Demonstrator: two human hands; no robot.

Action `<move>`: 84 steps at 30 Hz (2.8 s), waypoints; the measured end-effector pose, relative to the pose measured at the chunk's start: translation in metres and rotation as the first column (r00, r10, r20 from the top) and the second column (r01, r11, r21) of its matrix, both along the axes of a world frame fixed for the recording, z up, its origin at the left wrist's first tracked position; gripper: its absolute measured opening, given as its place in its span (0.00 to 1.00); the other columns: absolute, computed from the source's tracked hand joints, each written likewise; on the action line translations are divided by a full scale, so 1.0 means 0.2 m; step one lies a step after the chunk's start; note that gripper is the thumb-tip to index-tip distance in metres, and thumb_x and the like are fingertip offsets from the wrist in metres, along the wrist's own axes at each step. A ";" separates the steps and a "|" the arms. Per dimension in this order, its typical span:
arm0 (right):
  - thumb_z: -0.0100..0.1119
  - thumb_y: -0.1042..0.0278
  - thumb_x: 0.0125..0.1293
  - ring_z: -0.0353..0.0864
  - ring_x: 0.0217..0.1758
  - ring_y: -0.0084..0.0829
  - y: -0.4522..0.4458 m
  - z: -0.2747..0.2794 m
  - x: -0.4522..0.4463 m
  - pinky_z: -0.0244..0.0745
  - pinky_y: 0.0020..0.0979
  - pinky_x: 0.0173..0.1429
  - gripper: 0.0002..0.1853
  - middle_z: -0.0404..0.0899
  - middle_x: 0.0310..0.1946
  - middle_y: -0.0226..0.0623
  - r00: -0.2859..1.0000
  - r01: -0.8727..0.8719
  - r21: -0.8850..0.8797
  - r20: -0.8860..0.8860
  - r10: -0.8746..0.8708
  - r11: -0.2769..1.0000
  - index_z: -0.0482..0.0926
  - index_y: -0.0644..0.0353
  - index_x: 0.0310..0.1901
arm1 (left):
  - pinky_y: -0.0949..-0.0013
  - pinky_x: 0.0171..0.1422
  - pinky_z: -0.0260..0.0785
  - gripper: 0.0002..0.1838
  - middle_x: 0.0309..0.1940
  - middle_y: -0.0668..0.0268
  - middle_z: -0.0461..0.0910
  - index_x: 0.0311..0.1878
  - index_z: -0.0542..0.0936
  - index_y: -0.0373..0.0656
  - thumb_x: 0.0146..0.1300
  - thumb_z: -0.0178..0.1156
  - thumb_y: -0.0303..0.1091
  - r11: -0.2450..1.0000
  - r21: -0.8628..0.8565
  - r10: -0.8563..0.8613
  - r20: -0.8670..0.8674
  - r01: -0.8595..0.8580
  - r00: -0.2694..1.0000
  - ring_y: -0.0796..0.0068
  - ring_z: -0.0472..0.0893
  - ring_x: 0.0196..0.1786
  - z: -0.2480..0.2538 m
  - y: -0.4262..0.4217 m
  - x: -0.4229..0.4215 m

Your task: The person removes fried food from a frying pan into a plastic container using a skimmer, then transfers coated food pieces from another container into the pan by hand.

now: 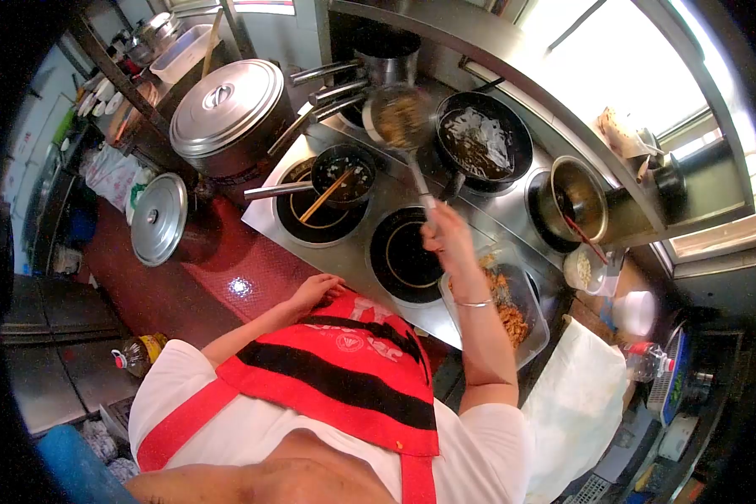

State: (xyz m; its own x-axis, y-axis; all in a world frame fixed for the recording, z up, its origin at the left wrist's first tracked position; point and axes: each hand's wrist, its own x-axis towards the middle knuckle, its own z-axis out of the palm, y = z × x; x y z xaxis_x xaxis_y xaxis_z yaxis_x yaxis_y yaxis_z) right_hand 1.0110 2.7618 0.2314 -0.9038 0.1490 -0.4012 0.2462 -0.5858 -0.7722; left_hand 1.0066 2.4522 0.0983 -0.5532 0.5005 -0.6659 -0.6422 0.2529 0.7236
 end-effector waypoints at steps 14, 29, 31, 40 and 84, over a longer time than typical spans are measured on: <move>0.49 0.54 0.69 0.66 0.15 0.20 -0.57 -0.65 -0.25 0.60 0.21 0.19 0.21 0.74 0.23 0.34 0.927 -0.210 0.025 0.322 0.191 0.977 0.66 0.51 0.60 | 0.78 0.38 0.66 0.15 0.40 0.66 0.78 0.50 0.74 0.37 0.70 0.47 0.37 0.993 0.000 0.119 0.087 -0.119 0.989 0.80 0.75 0.36 0.04 -0.23 -0.09; 0.44 0.39 0.67 0.79 0.37 0.27 -0.74 -0.76 0.20 0.71 0.24 0.44 0.28 0.79 0.40 0.37 0.918 0.186 -0.289 0.392 -0.061 0.939 0.69 0.55 0.55 | 0.77 0.37 0.69 0.13 0.36 0.65 0.80 0.47 0.75 0.38 0.69 0.49 0.37 0.878 0.027 -0.472 0.207 0.478 0.857 0.80 0.75 0.32 -0.16 -0.26 -0.24; 0.46 0.34 0.64 0.77 0.32 0.23 -0.79 -0.75 0.36 0.71 0.20 0.37 0.34 0.79 0.38 0.36 0.919 0.252 -0.225 0.360 -0.161 0.941 0.75 0.63 0.48 | 0.77 0.37 0.68 0.13 0.37 0.66 0.81 0.48 0.75 0.39 0.68 0.50 0.37 0.825 -0.004 -0.562 0.086 0.565 0.822 0.80 0.76 0.33 -0.09 -0.15 -0.22; 0.50 0.58 0.68 0.80 0.32 0.30 -1.21 -0.94 1.29 0.75 0.29 0.34 0.18 0.80 0.31 0.42 0.757 0.563 0.092 0.342 -0.557 0.821 0.71 0.62 0.52 | 0.81 0.37 0.67 0.12 0.37 0.68 0.80 0.49 0.75 0.41 0.68 0.50 0.36 0.331 -0.025 -0.943 -0.017 0.943 0.331 0.83 0.75 0.33 -0.08 0.05 0.31; 0.57 0.58 0.61 0.66 0.55 0.51 -5.20 -1.28 4.95 0.70 0.51 0.57 0.28 0.62 0.55 0.54 -0.873 -0.428 -0.307 0.383 0.301 -0.850 0.60 0.58 0.59 | 0.77 0.42 0.69 0.10 0.38 0.64 0.79 0.48 0.75 0.38 0.67 0.52 0.31 -0.681 -0.095 -0.726 -0.041 0.726 -0.686 0.78 0.76 0.38 -0.19 -1.27 3.49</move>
